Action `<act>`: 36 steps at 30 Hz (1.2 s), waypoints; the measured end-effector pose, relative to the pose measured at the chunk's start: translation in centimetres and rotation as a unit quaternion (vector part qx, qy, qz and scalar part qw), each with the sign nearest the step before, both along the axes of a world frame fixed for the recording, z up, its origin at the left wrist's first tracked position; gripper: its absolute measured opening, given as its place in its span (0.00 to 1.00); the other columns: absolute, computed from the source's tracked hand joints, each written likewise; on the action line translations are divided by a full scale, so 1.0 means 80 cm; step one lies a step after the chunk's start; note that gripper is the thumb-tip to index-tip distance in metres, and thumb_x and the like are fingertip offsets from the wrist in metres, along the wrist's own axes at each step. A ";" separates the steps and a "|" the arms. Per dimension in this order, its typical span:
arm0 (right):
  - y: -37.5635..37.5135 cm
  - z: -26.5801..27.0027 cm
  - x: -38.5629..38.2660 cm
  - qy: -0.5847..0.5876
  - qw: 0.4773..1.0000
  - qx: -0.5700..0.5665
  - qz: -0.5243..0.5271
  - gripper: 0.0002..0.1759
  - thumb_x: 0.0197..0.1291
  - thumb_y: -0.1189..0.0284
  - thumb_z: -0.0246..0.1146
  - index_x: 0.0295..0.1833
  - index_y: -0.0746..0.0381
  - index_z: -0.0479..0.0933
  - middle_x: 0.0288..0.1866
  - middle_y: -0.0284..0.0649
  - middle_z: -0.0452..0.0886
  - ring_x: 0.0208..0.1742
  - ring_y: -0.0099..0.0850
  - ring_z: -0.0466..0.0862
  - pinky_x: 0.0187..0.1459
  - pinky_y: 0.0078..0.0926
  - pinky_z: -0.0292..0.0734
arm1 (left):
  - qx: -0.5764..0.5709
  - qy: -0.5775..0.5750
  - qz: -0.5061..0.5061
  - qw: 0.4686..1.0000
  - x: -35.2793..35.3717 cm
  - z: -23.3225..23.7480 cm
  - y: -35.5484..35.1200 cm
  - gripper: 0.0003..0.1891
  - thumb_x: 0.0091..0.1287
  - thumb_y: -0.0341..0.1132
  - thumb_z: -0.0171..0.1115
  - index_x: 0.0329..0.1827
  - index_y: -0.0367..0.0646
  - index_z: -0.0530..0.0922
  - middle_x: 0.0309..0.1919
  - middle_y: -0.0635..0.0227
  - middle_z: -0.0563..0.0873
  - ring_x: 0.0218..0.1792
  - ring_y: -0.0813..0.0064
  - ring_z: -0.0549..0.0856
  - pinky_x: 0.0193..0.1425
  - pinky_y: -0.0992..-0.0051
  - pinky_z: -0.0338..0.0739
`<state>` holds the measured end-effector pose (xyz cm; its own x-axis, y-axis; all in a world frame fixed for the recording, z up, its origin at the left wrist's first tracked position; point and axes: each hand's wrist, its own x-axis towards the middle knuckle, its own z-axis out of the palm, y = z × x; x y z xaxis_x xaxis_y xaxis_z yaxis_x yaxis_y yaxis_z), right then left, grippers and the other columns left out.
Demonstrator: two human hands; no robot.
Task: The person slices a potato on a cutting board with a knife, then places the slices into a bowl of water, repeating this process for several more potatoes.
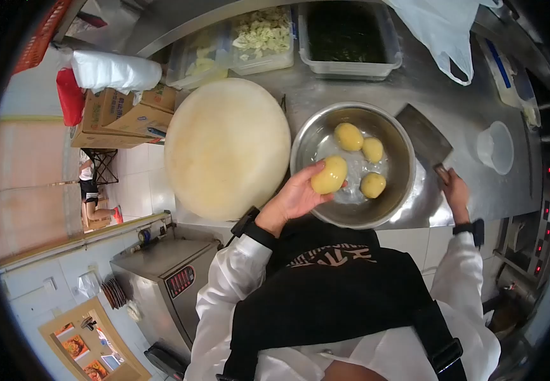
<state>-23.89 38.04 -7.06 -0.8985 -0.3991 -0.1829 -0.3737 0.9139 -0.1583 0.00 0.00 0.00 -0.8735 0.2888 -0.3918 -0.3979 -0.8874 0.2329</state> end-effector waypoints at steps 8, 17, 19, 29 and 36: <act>0.061 0.038 0.130 0.005 0.964 -0.266 -0.025 0.20 0.49 0.77 0.60 0.52 0.63 0.71 0.29 0.43 0.77 0.32 0.34 0.78 0.37 0.30 0.73 | -0.454 0.084 0.065 0.885 0.062 0.067 -0.077 0.33 0.57 0.26 0.65 0.66 0.46 0.61 0.55 0.68 0.71 0.50 0.77 0.76 0.48 0.77 0.76; -0.262 0.163 0.318 -0.267 0.815 -0.494 -0.143 0.22 0.59 0.77 0.57 0.61 0.64 0.67 0.26 0.28 0.72 0.19 0.14 0.66 0.19 0.14 0.62 | -0.754 0.155 0.009 0.638 0.194 0.065 -0.220 0.37 0.43 0.22 0.70 0.61 0.45 0.68 0.58 0.62 0.71 0.59 0.60 0.72 0.65 0.68 0.64; -0.310 0.168 0.346 -0.329 0.813 -0.465 -0.123 0.22 0.60 0.77 0.57 0.61 0.63 0.68 0.23 0.27 0.71 0.19 0.14 0.67 0.19 0.13 0.62 | -0.789 0.147 -0.078 0.591 0.216 0.057 -0.251 0.35 0.43 0.24 0.71 0.59 0.47 0.70 0.59 0.62 0.72 0.61 0.60 0.70 0.66 0.66 0.63; -0.431 0.201 0.398 -0.274 0.936 -0.221 0.026 0.21 0.50 0.80 0.59 0.52 0.60 0.77 0.32 0.47 0.80 0.25 0.29 0.77 0.32 0.23 0.73 | -0.833 0.253 0.066 0.487 0.266 0.012 -0.267 0.26 0.44 0.28 0.72 0.50 0.49 0.78 0.54 0.71 0.78 0.51 0.64 0.78 0.55 0.67 0.72; -0.466 0.200 0.380 -0.276 0.941 -0.148 0.126 0.25 0.47 0.80 0.61 0.55 0.58 0.76 0.39 0.49 0.82 0.32 0.41 0.82 0.35 0.31 0.77 | -0.853 0.227 0.121 0.455 0.271 -0.014 -0.246 0.18 0.51 0.29 0.63 0.47 0.47 0.80 0.49 0.73 0.81 0.43 0.71 0.79 0.47 0.74 0.74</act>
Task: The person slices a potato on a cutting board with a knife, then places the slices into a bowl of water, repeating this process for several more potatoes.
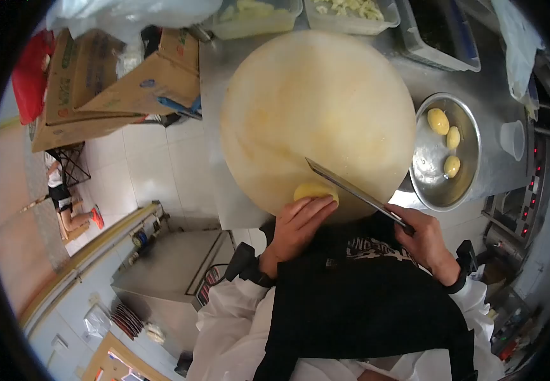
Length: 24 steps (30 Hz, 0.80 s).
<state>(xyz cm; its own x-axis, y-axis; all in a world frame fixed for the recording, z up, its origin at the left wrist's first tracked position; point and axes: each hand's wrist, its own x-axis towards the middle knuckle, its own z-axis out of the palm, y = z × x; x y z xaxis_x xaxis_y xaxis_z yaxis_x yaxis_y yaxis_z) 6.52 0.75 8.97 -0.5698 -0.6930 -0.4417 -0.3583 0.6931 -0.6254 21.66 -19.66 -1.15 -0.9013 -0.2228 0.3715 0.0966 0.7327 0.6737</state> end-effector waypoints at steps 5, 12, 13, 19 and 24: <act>-0.010 -0.007 -0.009 -0.033 0.998 0.022 0.059 0.28 0.45 0.79 0.62 0.58 0.59 0.73 0.37 0.51 0.81 0.32 0.43 0.81 0.35 0.32 0.76 | -0.003 0.004 0.032 0.999 0.003 -0.010 0.012 0.17 0.49 0.29 0.66 0.45 0.47 0.82 0.50 0.75 0.81 0.43 0.74 0.78 0.47 0.76 0.72; -0.010 -0.018 -0.028 -0.080 0.994 0.043 0.067 0.32 0.44 0.81 0.61 0.61 0.57 0.71 0.31 0.49 0.79 0.31 0.44 0.80 0.35 0.34 0.76 | 0.009 0.052 0.115 0.992 -0.005 -0.020 0.024 0.18 0.44 0.29 0.73 0.40 0.50 0.83 0.47 0.77 0.82 0.43 0.77 0.76 0.46 0.79 0.70; -0.012 -0.017 -0.029 -0.058 0.995 0.027 0.081 0.34 0.42 0.81 0.61 0.61 0.56 0.70 0.30 0.48 0.78 0.30 0.43 0.80 0.34 0.34 0.76 | -0.002 0.052 0.129 0.990 -0.005 -0.021 0.024 0.16 0.44 0.29 0.73 0.38 0.50 0.83 0.46 0.77 0.82 0.42 0.77 0.76 0.46 0.79 0.70; -0.021 0.007 -0.036 -0.001 0.984 0.036 0.175 0.39 0.37 0.77 0.66 0.63 0.54 0.70 0.26 0.41 0.73 0.24 0.40 0.76 0.28 0.35 0.74 | 0.131 0.005 0.118 0.984 0.031 -0.071 0.050 0.13 0.43 0.31 0.68 0.35 0.49 0.82 0.43 0.74 0.82 0.43 0.70 0.77 0.45 0.70 0.70; -0.021 0.019 -0.045 0.007 0.971 0.062 0.231 0.41 0.35 0.74 0.68 0.64 0.54 0.69 0.25 0.39 0.71 0.23 0.39 0.76 0.25 0.35 0.73 | 0.191 0.017 0.097 0.977 0.041 -0.072 0.042 0.15 0.40 0.33 0.63 0.36 0.48 0.81 0.40 0.73 0.82 0.43 0.66 0.77 0.43 0.67 0.70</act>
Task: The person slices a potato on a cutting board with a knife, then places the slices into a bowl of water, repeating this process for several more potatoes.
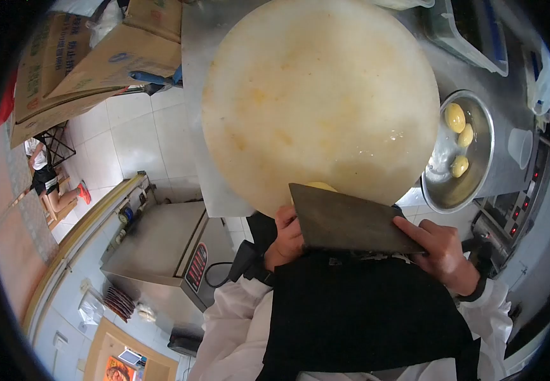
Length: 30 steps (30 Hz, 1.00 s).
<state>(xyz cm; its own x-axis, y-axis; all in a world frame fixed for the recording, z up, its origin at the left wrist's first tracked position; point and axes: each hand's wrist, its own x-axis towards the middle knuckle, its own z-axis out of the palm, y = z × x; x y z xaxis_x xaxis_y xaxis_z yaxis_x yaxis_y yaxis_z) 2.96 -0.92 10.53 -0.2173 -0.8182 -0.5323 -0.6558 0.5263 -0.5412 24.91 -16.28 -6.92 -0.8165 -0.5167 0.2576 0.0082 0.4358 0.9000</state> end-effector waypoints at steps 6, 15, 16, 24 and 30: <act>-0.009 0.012 -0.016 -0.067 0.996 0.050 0.012 0.45 0.34 0.76 0.68 0.66 0.54 0.65 0.24 0.40 0.71 0.22 0.40 0.75 0.25 0.37 0.72 | -0.071 0.031 -0.045 0.996 -0.003 0.003 -0.011 0.16 0.37 0.33 0.61 0.34 0.47 0.82 0.39 0.74 0.82 0.42 0.67 0.79 0.39 0.67 0.69; -0.023 -0.028 -0.018 -0.078 0.995 0.050 0.024 0.46 0.36 0.76 0.68 0.68 0.55 0.62 0.26 0.41 0.72 0.23 0.41 0.75 0.24 0.37 0.73 | -0.111 -0.007 -0.010 0.994 -0.018 0.016 -0.012 0.13 0.42 0.32 0.65 0.35 0.48 0.83 0.38 0.75 0.83 0.40 0.69 0.81 0.41 0.70 0.71; -0.021 -0.029 -0.020 -0.078 0.996 0.040 0.026 0.45 0.36 0.76 0.68 0.67 0.55 0.63 0.26 0.40 0.72 0.23 0.40 0.75 0.24 0.37 0.72 | -0.195 0.051 0.028 0.979 -0.031 0.023 -0.020 0.14 0.42 0.31 0.66 0.35 0.47 0.83 0.37 0.74 0.83 0.40 0.68 0.81 0.39 0.70 0.72; 0.001 0.017 -0.027 -0.087 0.994 0.055 0.024 0.46 0.30 0.75 0.67 0.65 0.57 0.66 0.24 0.40 0.71 0.22 0.39 0.75 0.23 0.36 0.72 | -0.048 0.060 -0.083 0.994 -0.017 0.009 -0.022 0.15 0.37 0.30 0.62 0.33 0.43 0.81 0.34 0.71 0.82 0.31 0.70 0.81 0.27 0.73 0.73; -0.009 0.004 -0.021 -0.108 0.992 0.067 0.010 0.46 0.33 0.75 0.68 0.66 0.57 0.64 0.26 0.41 0.72 0.24 0.41 0.76 0.25 0.36 0.72 | 0.027 0.051 -0.074 0.996 -0.011 0.002 -0.016 0.14 0.39 0.32 0.64 0.33 0.42 0.81 0.34 0.73 0.82 0.33 0.70 0.80 0.28 0.72 0.73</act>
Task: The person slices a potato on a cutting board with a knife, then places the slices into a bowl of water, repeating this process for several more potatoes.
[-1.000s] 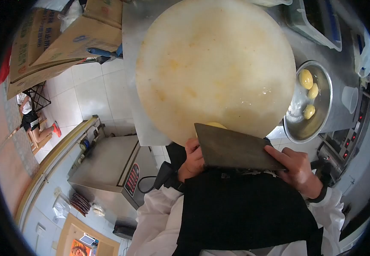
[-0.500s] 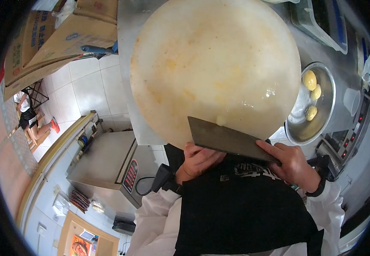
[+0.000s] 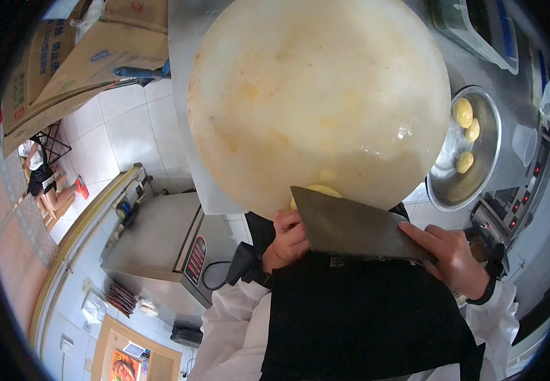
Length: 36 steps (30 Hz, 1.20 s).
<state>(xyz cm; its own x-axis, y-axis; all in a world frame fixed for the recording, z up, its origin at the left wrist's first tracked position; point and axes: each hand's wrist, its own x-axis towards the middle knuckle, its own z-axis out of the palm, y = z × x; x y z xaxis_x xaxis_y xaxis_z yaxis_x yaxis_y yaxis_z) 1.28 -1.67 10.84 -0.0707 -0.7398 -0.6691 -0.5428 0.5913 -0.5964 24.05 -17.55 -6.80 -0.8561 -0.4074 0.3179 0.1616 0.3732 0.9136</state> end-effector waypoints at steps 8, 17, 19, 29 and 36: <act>-0.003 -0.007 -0.003 0.038 0.999 -0.009 0.020 0.45 0.32 0.76 0.68 0.65 0.57 0.66 0.24 0.41 0.71 0.22 0.39 0.76 0.23 0.36 0.72 | -0.103 -0.013 0.022 0.994 0.000 0.014 -0.004 0.14 0.40 0.32 0.66 0.33 0.44 0.82 0.38 0.75 0.82 0.42 0.70 0.78 0.36 0.69 0.71; 0.014 0.017 -0.003 0.034 0.999 -0.031 0.000 0.47 0.28 0.74 0.70 0.65 0.58 0.67 0.21 0.39 0.68 0.19 0.38 0.73 0.21 0.36 0.69 | -0.120 -0.019 0.021 0.992 -0.001 0.015 -0.005 0.15 0.37 0.31 0.63 0.33 0.44 0.81 0.37 0.74 0.82 0.37 0.69 0.79 0.30 0.70 0.70; 0.017 0.019 -0.003 0.036 0.999 -0.020 0.006 0.46 0.29 0.74 0.69 0.64 0.58 0.67 0.22 0.39 0.68 0.19 0.38 0.73 0.21 0.36 0.69 | -0.102 0.002 0.001 0.995 -0.001 0.010 -0.005 0.15 0.38 0.31 0.63 0.33 0.43 0.81 0.36 0.73 0.82 0.36 0.70 0.79 0.30 0.71 0.71; -0.007 -0.025 0.007 0.037 0.999 -0.019 -0.012 0.42 0.36 0.76 0.66 0.65 0.56 0.65 0.24 0.41 0.71 0.22 0.40 0.75 0.23 0.37 0.72 | -0.096 -0.003 0.067 0.993 -0.021 0.026 -0.009 0.13 0.38 0.30 0.65 0.31 0.45 0.82 0.35 0.72 0.82 0.38 0.70 0.80 0.30 0.72 0.71; 0.016 0.016 -0.003 0.020 0.999 -0.022 -0.011 0.42 0.35 0.73 0.68 0.64 0.56 0.67 0.23 0.40 0.70 0.20 0.38 0.74 0.21 0.37 0.70 | -0.103 0.002 -0.004 0.995 0.004 0.006 -0.002 0.13 0.39 0.32 0.64 0.31 0.45 0.82 0.37 0.74 0.82 0.41 0.69 0.78 0.33 0.69 0.69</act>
